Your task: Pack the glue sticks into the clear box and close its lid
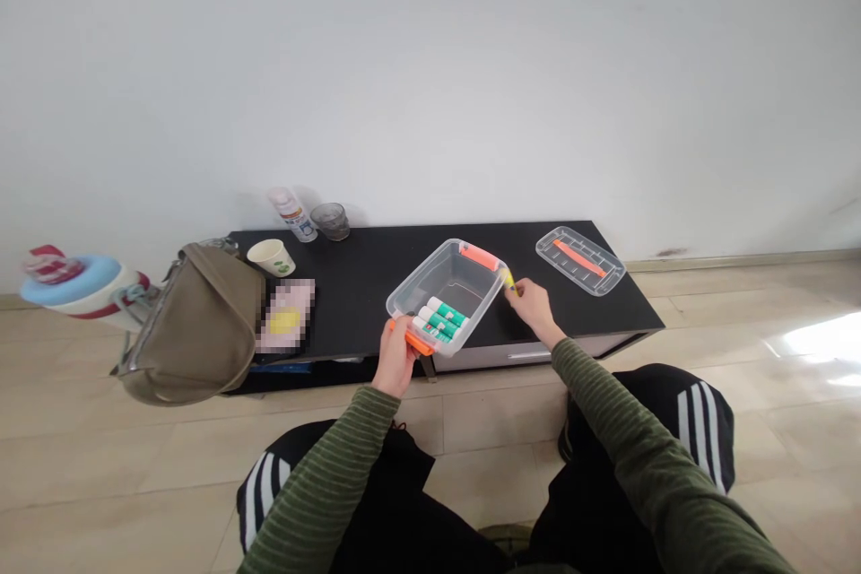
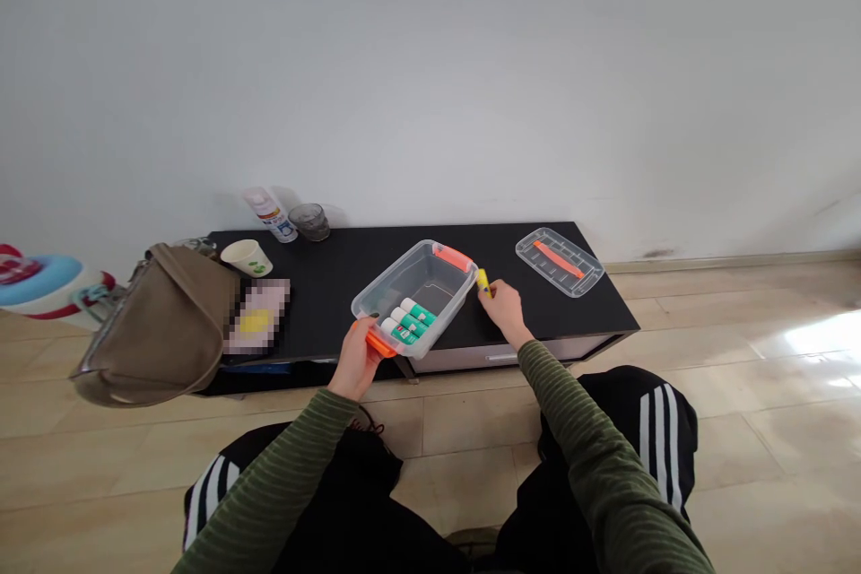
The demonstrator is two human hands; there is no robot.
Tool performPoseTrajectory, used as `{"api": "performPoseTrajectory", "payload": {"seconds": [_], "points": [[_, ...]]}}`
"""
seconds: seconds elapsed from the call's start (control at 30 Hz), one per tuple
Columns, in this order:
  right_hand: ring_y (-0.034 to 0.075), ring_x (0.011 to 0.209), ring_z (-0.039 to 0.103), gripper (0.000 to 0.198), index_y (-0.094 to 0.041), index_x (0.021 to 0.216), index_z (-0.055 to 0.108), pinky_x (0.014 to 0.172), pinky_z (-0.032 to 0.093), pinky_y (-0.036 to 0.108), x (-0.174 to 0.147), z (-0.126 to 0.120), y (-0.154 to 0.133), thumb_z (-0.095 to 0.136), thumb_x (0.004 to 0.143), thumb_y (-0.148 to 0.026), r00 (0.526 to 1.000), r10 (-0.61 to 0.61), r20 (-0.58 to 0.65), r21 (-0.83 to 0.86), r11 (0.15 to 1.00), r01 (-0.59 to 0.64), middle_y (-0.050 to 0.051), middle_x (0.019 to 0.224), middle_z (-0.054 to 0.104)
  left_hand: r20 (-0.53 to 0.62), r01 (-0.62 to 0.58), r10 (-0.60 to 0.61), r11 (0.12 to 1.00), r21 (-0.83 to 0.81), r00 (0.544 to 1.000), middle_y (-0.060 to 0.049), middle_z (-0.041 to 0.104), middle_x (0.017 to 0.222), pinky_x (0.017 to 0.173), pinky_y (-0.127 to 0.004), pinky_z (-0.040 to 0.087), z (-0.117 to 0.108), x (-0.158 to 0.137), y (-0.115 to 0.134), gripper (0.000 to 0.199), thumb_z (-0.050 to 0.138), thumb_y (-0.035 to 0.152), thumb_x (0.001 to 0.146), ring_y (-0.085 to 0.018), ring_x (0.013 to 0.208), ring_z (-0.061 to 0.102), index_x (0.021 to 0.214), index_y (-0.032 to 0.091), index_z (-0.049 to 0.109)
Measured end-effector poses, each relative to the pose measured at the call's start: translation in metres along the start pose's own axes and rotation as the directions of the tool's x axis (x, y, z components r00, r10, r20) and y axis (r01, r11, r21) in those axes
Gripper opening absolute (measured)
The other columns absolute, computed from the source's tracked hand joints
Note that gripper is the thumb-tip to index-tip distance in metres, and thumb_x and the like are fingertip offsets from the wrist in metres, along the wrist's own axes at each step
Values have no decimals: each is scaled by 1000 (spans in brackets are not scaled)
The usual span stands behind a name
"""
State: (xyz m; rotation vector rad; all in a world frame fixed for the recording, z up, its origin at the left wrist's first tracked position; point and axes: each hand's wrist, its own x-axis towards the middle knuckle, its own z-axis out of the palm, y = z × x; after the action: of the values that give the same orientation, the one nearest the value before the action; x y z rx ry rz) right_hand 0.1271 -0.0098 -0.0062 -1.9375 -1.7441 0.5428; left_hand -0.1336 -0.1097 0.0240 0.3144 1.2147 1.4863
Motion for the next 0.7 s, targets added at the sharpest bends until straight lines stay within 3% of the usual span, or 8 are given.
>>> {"api": "performPoseTrajectory", "payload": {"seconds": [0.1, 0.17, 0.23, 0.3, 0.43, 0.5, 0.57, 0.7], "points": [[18, 76, 62, 29, -15, 100, 63, 70, 44, 27, -2, -23, -13, 50, 92, -40, 962, -54, -268, 131, 987, 92, 7, 88, 69, -9, 5, -5, 1000, -1, 1000, 8, 51, 55, 46, -22, 43, 1, 2, -2, 29, 72, 29, 60, -12, 50, 55, 71, 20, 46], [18, 76, 61, 33, -14, 105, 63, 71, 45, 28, -6, -39, -32, 48, 93, -42, 929, -173, -326, 115, 969, 220, 8, 92, 70, 2, 4, -4, 1000, 0, 1000, 7, 53, 57, 47, -22, 43, 1, 4, -3, 29, 72, 29, 61, -12, 51, 56, 72, 20, 47], [18, 79, 62, 33, -16, 110, 64, 72, 46, 27, -10, -51, -58, 48, 95, -41, 917, -327, -229, 37, 938, 344, 9, 97, 71, 23, -4, 4, 1000, 2, 1000, 6, 56, 61, 49, -23, 44, 2, 7, -5, 27, 71, 30, 62, -11, 53, 56, 74, 20, 49], [19, 85, 65, 31, -19, 110, 66, 74, 47, 27, -13, -55, -85, 51, 94, -40, 910, -415, 1, -102, 905, 413, 8, 100, 72, 43, -12, 11, 1000, 4, 999, 6, 57, 63, 51, -23, 45, 2, 11, -6, 27, 72, 31, 62, -10, 53, 55, 75, 19, 51], [28, 95, 69, 27, -15, 103, 72, 77, 50, 33, -9, -36, -123, 58, 90, -34, 861, -232, 453, -441, 781, 442, 16, 104, 73, 80, -14, 13, 1000, 6, 997, 6, 58, 66, 54, -22, 44, 4, 20, -6, 29, 75, 31, 60, -10, 56, 55, 76, 18, 54], [30, 96, 70, 27, -12, 106, 73, 78, 52, 35, -3, -21, -130, 63, 86, -27, 829, -123, 545, -509, 737, 444, 20, 106, 72, 97, -15, 13, 1000, 13, 995, 5, 59, 66, 55, -22, 44, 4, 24, -6, 29, 75, 31, 60, -9, 56, 54, 76, 18, 55], [31, 93, 71, 27, -9, 105, 73, 79, 53, 38, 1, -9, -130, 68, 82, -20, 811, -57, 582, -510, 752, 418, 21, 101, 73, 119, -13, 10, 1000, 24, 993, 5, 59, 66, 55, -22, 44, 4, 27, -6, 28, 74, 31, 61, -9, 55, 54, 76, 18, 55], [26, 96, 69, 28, -9, 110, 69, 83, 55, 40, 0, -2, -121, 70, 88, -26, 816, -71, 574, -430, 821, 375, 16, 105, 70, 154, -5, 0, 1000, 31, 988, 4, 60, 68, 56, -22, 44, 5, 33, -5, 29, 75, 31, 61, -10, 58, 56, 78, 17, 57]]}}
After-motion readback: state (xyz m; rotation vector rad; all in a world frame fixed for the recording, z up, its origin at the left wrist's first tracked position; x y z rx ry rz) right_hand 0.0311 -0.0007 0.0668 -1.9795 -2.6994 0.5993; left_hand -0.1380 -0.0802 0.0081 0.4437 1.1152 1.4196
